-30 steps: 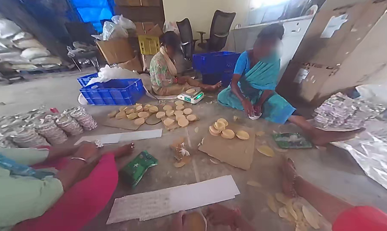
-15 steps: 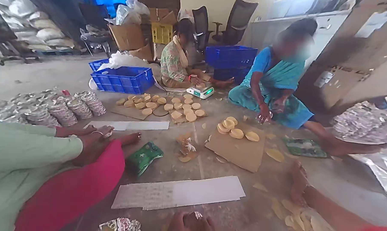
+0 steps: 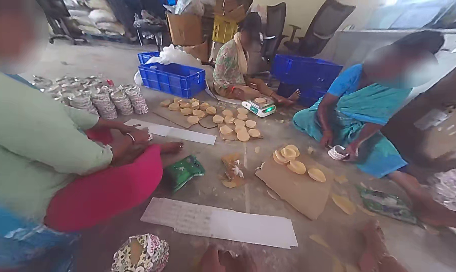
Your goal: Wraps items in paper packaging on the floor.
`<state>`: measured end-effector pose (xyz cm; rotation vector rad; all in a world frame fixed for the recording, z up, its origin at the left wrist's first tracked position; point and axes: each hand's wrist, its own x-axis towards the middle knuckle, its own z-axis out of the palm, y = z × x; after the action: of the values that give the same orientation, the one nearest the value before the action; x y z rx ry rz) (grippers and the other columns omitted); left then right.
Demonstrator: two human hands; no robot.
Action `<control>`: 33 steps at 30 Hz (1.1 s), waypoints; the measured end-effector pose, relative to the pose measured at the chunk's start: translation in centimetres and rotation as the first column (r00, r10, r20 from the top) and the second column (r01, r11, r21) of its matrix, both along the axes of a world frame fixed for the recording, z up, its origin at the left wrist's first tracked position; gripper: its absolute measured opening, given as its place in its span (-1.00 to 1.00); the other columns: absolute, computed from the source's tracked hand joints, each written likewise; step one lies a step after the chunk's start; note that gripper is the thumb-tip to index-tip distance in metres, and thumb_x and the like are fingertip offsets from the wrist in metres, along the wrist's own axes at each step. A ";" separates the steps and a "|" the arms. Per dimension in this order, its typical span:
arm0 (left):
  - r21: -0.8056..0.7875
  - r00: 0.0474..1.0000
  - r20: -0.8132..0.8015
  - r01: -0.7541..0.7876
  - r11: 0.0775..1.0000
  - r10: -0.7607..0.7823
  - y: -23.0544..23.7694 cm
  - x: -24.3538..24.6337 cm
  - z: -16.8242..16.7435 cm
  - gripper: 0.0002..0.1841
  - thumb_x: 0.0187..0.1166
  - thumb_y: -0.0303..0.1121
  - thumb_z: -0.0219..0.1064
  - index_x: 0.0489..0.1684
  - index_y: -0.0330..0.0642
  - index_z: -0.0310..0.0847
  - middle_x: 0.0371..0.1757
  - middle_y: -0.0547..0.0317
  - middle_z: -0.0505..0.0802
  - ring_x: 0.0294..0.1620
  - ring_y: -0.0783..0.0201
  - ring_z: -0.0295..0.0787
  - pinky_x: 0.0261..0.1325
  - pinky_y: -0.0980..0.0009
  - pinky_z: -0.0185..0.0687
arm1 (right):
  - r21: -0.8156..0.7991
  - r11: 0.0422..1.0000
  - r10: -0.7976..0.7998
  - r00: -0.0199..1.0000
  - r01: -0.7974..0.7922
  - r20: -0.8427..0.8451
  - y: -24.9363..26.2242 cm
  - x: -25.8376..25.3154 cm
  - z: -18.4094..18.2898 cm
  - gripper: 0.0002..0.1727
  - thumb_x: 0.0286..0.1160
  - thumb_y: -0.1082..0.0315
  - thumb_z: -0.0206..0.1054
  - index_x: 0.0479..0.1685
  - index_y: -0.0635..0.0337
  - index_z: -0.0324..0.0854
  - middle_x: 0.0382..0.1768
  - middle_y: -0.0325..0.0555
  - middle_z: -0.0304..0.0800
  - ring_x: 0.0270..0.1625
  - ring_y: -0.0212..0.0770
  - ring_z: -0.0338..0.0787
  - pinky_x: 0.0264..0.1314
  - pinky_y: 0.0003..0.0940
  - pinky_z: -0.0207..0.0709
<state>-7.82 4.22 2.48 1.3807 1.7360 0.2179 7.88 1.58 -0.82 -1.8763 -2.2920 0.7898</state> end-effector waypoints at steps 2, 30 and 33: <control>0.014 0.999 0.007 0.032 0.999 -0.032 -0.1 0.0 -0.3 -0.52 0.47 -0.54 0.35 0.44 -0.32 0.60 0.38 -0.22 0.76 0.46 -0.15 0.67 0.57 -0.08 0.48 | 0.009 0.995 0.097 0.995 -0.098 0.019 -1.3 0.4 0.0 -0.64 0.55 0.48 0.28 0.28 0.41 0.68 0.24 0.35 0.72 0.38 0.32 0.68 0.45 0.13 0.55; 0.036 0.930 0.359 -0.093 0.995 0.074 -0.3 -3.6 -1.5 -0.04 0.25 -0.56 0.61 0.77 -0.36 0.13 0.70 -0.37 0.40 0.70 -0.21 0.37 0.72 0.03 0.32 | 0.171 0.956 -0.145 0.892 0.238 -0.429 3.2 -1.7 -2.5 -0.89 0.25 0.54 0.48 -0.34 0.48 0.79 -0.27 0.29 0.82 -0.14 0.21 0.85 0.04 0.13 0.69; -0.055 0.954 0.299 0.048 0.997 -0.029 -0.5 -3.4 -1.5 -0.45 0.55 -0.58 0.36 0.58 -0.44 0.41 0.50 -0.36 0.64 0.56 -0.18 0.56 0.67 0.02 0.37 | 0.313 0.947 -0.063 0.997 0.076 -0.051 -1.0 -0.9 -1.2 -0.74 0.42 0.56 0.33 0.00 0.52 0.79 0.06 0.39 0.85 0.19 0.35 0.85 0.34 0.18 0.66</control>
<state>-11.26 3.75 0.94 1.2640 1.4522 0.3310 6.99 0.61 -2.00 -1.7681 -2.1600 0.4166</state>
